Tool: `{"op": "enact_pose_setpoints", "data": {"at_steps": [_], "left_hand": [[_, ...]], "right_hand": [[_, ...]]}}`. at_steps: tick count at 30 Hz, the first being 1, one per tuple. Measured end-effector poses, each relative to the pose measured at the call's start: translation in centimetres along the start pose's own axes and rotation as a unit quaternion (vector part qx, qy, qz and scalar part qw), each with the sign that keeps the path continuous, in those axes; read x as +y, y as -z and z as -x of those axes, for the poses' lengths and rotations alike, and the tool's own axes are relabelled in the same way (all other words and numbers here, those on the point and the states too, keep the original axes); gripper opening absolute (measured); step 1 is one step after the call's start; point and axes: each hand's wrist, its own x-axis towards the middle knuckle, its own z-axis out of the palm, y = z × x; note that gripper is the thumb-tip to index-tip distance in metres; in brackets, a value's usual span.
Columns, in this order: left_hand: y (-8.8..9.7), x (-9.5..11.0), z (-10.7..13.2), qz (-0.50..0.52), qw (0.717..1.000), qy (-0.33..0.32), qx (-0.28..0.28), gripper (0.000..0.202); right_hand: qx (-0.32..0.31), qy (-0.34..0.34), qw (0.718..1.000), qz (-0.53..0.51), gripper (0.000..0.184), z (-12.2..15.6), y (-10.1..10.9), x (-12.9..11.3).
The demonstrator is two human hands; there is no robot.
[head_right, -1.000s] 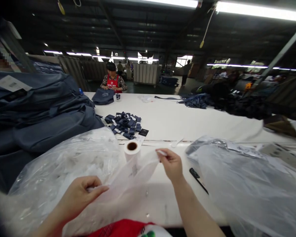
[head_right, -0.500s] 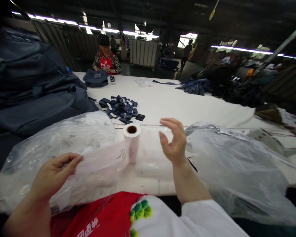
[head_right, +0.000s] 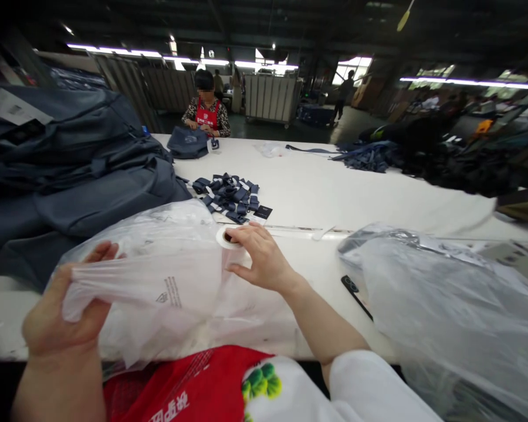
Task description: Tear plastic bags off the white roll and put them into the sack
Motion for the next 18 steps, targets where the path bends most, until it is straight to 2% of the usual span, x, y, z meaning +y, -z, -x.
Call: {"op": "enact_pose_setpoints", "data": {"at_steps": [3,5,7,9,10,11,12,13,14,16,18], "left_hand": [[0.3,0.8,-0.6,0.155,0.983,0.082,-0.049,0.032],[0.4,0.9,-0.7,0.154,0.979,0.095,-0.092,0.037],[0.3,0.6,-0.5,0.048,0.992,0.049,-0.103,0.035],[-0.1,0.3,-0.1,-0.130,0.984,-0.013,-0.121,0.043],[-0.2,0.1,0.1,-0.227,0.961,-0.031,-0.152,0.056],[-0.3,-0.1,0.3,-0.315,0.927,-0.035,-0.201,0.062],[-0.2,-0.3,0.5,-0.389,0.884,-0.028,-0.259,0.057],[0.0,-0.6,0.6,-0.429,0.847,-0.012,-0.313,0.045],[0.3,-0.9,0.7,-0.434,0.827,0.010,-0.357,0.037],[1.4,-1.6,0.8,-0.406,0.823,0.038,-0.396,0.039],[2.6,-2.3,0.9,-0.388,0.838,0.035,-0.383,0.040]], "right_hand": [[-0.018,0.013,1.000,-0.013,0.058,-0.6,-0.6,-0.6],[-0.024,0.016,0.999,-0.015,0.049,-1.0,-0.8,-0.8],[-0.026,0.016,0.999,-0.025,0.044,-1.3,-0.9,-0.8],[-0.030,0.020,0.998,-0.047,0.043,-1.6,-1.0,-0.8],[-0.031,0.022,0.998,-0.058,0.042,-1.7,-1.2,-0.7],[-0.029,0.023,0.997,-0.067,0.040,-1.7,-1.3,-0.7],[-0.023,0.023,0.997,-0.074,0.038,-1.7,-1.4,-0.6],[-0.014,0.020,0.997,-0.077,0.036,-1.7,-1.6,-0.5],[-0.006,0.016,0.997,-0.078,0.033,-1.7,-1.8,-0.4],[0.000,0.016,0.997,-0.081,0.030,-1.7,-2.1,-0.3],[-0.005,0.027,0.996,-0.088,0.029,-1.8,-2.4,-0.4]]}}
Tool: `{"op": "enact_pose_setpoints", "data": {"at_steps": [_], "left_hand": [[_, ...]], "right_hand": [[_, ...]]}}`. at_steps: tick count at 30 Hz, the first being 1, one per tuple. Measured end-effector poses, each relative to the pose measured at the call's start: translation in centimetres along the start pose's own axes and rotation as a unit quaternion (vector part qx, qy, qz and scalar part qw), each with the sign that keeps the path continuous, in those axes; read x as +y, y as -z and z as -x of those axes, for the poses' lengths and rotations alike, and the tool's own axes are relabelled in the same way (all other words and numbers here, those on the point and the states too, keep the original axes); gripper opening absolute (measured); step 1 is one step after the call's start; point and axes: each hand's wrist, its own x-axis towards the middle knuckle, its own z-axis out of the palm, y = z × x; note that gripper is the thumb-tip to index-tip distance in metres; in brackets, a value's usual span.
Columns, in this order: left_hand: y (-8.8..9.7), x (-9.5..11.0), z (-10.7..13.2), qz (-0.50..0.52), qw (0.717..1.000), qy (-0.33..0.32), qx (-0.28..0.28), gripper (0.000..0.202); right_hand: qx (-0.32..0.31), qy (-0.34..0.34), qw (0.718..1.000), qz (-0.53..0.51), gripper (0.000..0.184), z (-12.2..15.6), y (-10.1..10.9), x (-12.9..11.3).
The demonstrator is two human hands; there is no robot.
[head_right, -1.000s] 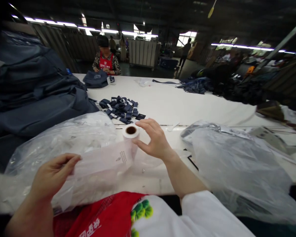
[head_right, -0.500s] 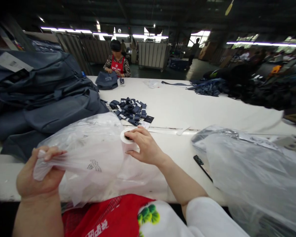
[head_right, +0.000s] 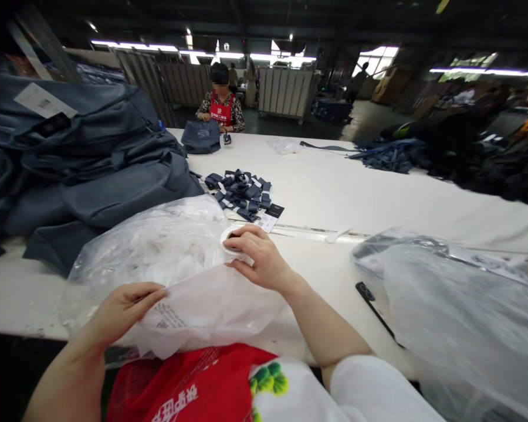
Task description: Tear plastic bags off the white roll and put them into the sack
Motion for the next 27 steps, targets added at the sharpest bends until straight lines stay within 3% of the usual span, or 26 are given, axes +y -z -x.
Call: {"op": "enact_pose_setpoints", "data": {"at_steps": [5,14,27], "left_hand": [[-0.2,-2.4,1.4,0.011,0.998,0.018,0.055,0.036],[0.0,-4.7,2.7,0.028,0.989,0.052,0.137,0.035],[1.0,-6.4,4.4,0.041,0.981,0.102,0.157,0.042]], "right_hand": [[0.007,0.017,1.000,-0.012,0.020,-0.5,-0.6,-0.2],[0.027,0.001,1.000,-0.005,0.016,-0.3,-1.4,-1.0],[0.077,-0.010,0.997,-0.018,0.014,-0.6,-2.7,-1.6]]}}
